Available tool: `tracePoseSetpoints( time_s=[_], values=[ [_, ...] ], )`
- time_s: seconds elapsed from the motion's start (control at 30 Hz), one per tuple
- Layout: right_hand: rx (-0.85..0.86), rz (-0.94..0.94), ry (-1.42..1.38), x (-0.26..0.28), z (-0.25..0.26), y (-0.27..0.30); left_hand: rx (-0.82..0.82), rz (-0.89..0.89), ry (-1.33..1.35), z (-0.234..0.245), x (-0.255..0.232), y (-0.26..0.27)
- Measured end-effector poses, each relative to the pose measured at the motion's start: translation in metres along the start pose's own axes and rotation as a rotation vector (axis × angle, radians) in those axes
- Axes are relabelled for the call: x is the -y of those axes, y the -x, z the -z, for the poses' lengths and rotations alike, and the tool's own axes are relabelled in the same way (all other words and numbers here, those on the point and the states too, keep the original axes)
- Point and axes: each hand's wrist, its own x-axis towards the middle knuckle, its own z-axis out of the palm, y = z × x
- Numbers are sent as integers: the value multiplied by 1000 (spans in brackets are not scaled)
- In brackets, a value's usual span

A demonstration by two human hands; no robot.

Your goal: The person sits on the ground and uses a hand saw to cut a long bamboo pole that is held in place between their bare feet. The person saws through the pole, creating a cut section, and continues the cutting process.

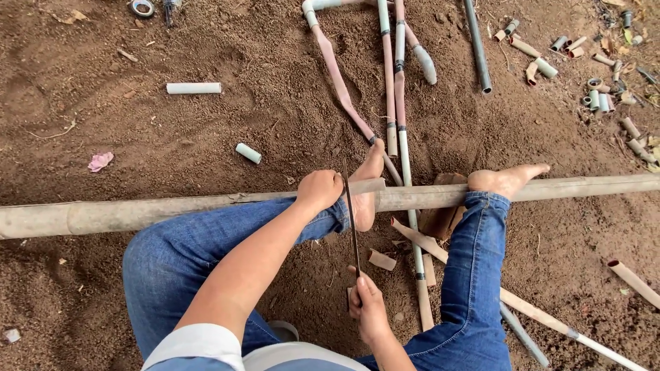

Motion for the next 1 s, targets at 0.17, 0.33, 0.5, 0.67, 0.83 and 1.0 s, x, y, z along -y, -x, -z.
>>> tracePoseSetpoints(
  time_s=[0.17, 0.33, 0.5, 0.67, 0.83, 1.0],
  values=[
    [13, 15, -45, 36, -27, -20, 12, -8, -44, -4, 2, -3],
    [36, 29, -63, 34, -30, -24, 13, -8, -35, -2, 2, -5],
    [-22, 7, 71, 8, -9, 1, 98, 63, -14, -1, 0, -7],
    [-17, 10, 5, 14, -10, -2, 103, 55, 11, -9, 5, -9],
    [-43, 3, 3, 46, -33, -3, 97, 65, 34, -4, 7, -7],
    [-47, 93, -140, 43, -5, 4, 129, 102, 75, -14, 9, -13]
  ],
)
